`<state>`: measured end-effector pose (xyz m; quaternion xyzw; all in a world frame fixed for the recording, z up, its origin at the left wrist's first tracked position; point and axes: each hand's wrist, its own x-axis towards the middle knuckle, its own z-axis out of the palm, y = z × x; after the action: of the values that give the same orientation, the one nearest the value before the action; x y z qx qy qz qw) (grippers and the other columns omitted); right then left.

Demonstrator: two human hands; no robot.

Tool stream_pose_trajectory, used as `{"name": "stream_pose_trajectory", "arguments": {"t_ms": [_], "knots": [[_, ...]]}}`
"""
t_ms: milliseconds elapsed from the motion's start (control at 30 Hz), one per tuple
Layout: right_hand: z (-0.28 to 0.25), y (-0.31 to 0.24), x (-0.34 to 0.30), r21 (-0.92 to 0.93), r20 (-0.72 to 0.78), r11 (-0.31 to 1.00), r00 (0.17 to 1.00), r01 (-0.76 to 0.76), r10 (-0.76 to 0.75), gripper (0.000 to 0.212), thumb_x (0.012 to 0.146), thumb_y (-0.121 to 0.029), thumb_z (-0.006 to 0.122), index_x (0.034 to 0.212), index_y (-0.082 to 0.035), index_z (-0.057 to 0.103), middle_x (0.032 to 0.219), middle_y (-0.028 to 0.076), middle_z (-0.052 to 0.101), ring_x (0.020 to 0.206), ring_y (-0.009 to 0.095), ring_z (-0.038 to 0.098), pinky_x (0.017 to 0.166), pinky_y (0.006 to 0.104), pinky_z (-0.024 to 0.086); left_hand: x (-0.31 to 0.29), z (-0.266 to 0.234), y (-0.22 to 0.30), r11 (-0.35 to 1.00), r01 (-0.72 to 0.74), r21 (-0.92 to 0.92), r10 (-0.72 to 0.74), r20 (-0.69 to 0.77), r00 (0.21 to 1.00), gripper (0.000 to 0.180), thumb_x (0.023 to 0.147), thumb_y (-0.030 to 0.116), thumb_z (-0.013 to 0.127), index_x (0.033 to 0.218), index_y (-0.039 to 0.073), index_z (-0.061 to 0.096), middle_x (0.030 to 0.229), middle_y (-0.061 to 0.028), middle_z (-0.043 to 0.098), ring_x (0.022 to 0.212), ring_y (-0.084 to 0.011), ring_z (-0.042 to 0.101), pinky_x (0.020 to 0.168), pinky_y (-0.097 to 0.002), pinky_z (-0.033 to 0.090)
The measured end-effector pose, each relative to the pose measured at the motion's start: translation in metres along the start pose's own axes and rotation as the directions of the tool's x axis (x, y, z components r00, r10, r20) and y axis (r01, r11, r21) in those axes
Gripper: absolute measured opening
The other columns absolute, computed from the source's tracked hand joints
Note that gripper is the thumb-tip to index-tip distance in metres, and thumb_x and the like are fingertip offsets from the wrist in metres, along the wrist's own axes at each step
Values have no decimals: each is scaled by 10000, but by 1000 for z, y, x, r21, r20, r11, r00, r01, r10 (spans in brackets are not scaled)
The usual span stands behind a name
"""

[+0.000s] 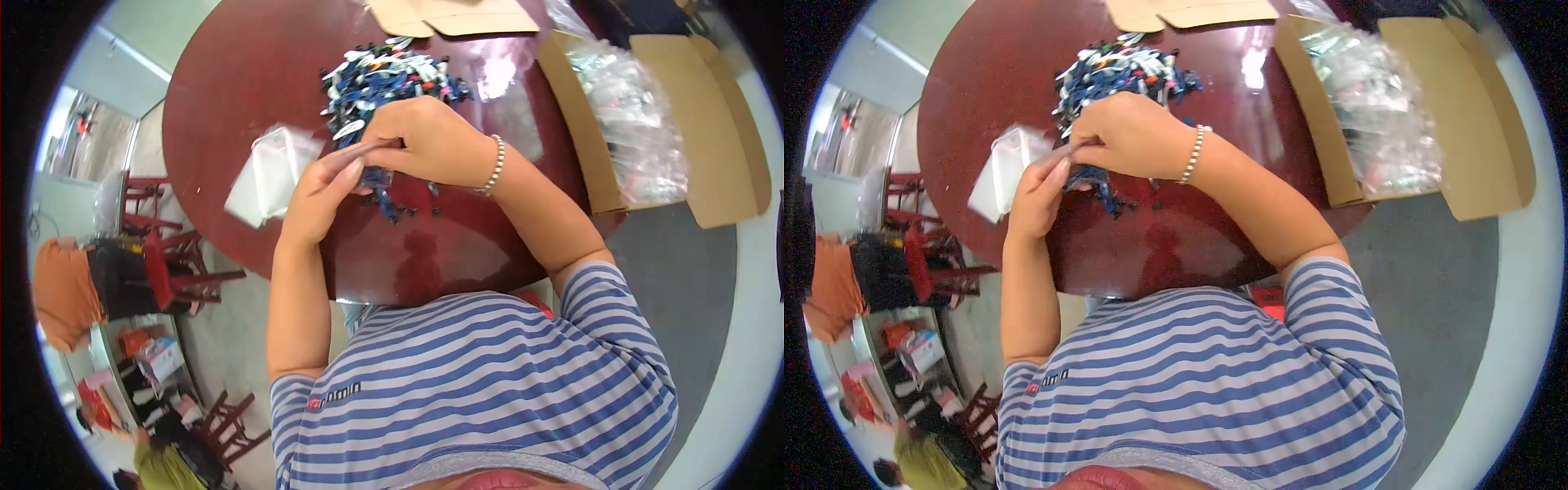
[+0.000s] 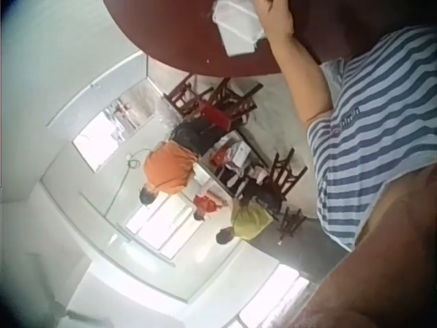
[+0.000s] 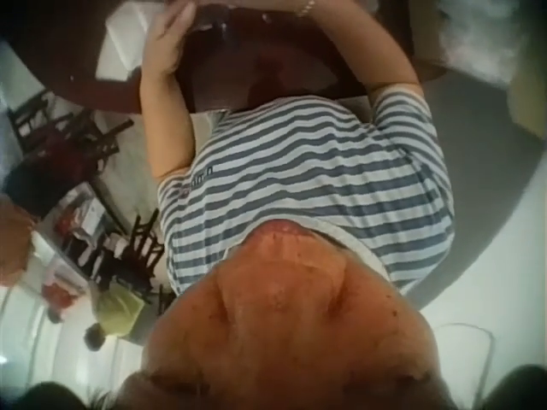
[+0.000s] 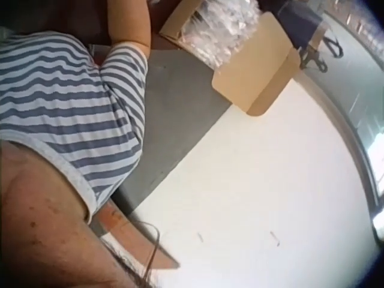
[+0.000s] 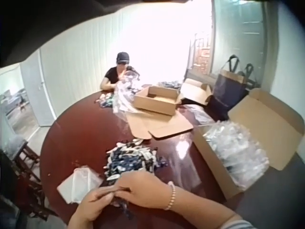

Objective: The person packages hair clips by hand, picking them up from a pile and placing them into a plastic bag. Once the bag is filled, the person seals it and places it into a cardboard box.

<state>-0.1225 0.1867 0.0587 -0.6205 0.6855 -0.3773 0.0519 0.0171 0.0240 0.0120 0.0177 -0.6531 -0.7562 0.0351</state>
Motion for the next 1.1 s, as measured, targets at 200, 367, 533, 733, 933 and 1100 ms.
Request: {"name": "stream_pose_trajectory", "arguments": {"t_ms": [200,367,533,733,933,1100], "knots": [[-62,25,-20,-418,-379,879,924,-228,59,175,831,-185,677,850,-12,692,783,153,662,715,295,641,652,358,502,8,6,-5,995,-11,102,22,-103,994,384,904,51,637,1273,-5,549,1157,-83,640,1012,-116,593,833,-261,489],[-135,-7,-67,-335,-694,744,686,-578,221,188,866,-186,683,915,-5,696,693,58,649,617,105,573,596,259,457,3,7,-6,988,36,147,-16,-129,991,341,913,51,633,1244,-7,571,1082,-77,663,970,-108,609,815,-236,488],[-184,8,-134,-304,-746,628,589,-716,311,215,883,-211,682,900,3,702,668,-11,617,612,44,520,569,229,425,4,10,-10,987,-26,156,40,-81,996,315,908,42,641,1213,-19,594,1040,-74,665,943,-113,614,813,-237,489],[-192,42,-201,-233,-743,438,450,-868,496,283,850,-259,687,969,-2,701,783,84,690,727,160,639,672,301,498,6,8,-12,981,-25,192,39,-68,997,303,907,43,646,1201,-18,604,1040,-76,662,962,-120,619,819,-240,493],[-174,34,-187,-380,-818,370,495,-848,294,300,849,-241,676,1034,-6,689,957,141,711,890,249,681,791,341,522,4,9,-10,986,5,165,18,-137,990,286,905,62,654,1176,-21,615,1026,-80,670,928,-120,630,798,-240,500],[-110,-2,-106,-482,-673,647,722,-591,159,165,856,-84,655,1002,-16,689,959,131,700,892,239,672,785,330,514,3,8,-13,958,-42,285,136,-319,938,179,914,105,652,1054,-5,670,851,-27,691,794,-66,611,720,-209,476]]}}
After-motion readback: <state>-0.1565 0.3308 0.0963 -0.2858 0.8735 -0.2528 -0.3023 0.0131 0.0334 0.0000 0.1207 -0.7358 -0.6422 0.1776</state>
